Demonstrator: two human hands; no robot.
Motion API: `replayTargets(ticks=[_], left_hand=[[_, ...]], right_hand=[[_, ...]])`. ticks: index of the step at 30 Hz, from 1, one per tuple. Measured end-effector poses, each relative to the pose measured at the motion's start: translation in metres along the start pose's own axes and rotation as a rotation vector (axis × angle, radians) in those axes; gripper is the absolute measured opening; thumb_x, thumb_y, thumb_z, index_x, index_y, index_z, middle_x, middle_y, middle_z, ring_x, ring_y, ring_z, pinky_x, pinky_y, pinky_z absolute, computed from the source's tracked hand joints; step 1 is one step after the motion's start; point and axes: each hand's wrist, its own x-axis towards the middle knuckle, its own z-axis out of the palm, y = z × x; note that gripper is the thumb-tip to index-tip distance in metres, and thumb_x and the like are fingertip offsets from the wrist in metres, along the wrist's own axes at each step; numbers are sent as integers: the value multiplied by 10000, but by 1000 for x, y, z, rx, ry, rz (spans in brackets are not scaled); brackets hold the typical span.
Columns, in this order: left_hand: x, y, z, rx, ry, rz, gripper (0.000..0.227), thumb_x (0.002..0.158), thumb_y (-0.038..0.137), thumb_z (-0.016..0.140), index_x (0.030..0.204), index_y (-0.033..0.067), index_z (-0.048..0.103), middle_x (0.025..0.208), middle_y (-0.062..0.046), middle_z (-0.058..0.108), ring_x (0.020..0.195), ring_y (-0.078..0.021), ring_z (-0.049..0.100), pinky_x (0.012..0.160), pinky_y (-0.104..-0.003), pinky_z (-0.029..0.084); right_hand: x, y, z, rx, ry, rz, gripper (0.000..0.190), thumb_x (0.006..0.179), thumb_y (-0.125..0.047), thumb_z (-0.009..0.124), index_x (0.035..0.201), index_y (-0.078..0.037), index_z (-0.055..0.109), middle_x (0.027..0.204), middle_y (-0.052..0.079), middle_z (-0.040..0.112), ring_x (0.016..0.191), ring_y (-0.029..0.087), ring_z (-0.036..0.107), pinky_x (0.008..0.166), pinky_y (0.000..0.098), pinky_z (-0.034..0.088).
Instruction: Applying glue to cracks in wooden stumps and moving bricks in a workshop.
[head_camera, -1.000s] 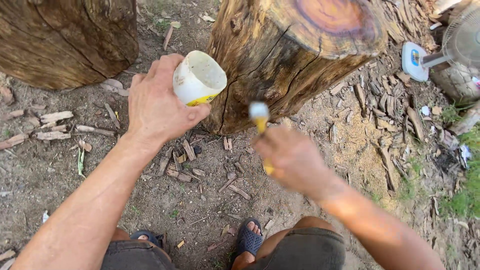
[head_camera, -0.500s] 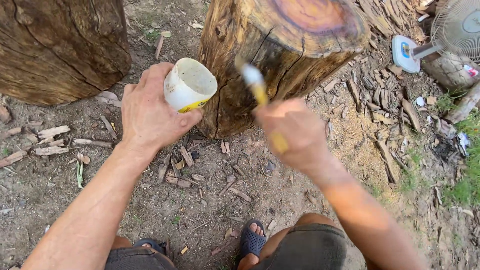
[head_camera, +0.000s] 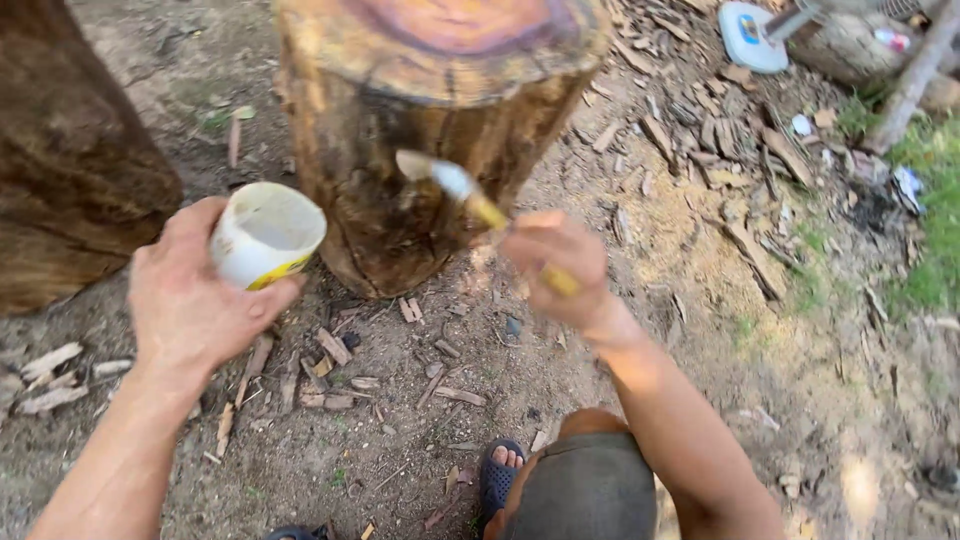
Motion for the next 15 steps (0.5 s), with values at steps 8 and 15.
replayTargets(ticks=[8,15], left_hand=[[-14,-24,17,45,25,11,921,688,418,919,1400,-47,564,1192,-211,716,1087,-326,729,960,-425,579],[-18,29,21,214,-337,-154,954,655,375,921,1449,21,528,1161,-201,723,1018,-300,736,887,-448,602]], right_hand=[[-40,37,-7,-130,275,69,135,962,-70,734,1084,-126,733,1115,89,692,901,199,674,715,324,569],[-89,4,-25,77,-332,103,238,808,-122,787,1043,-159,770,1001,53,731,802,223,686,645,360,563]])
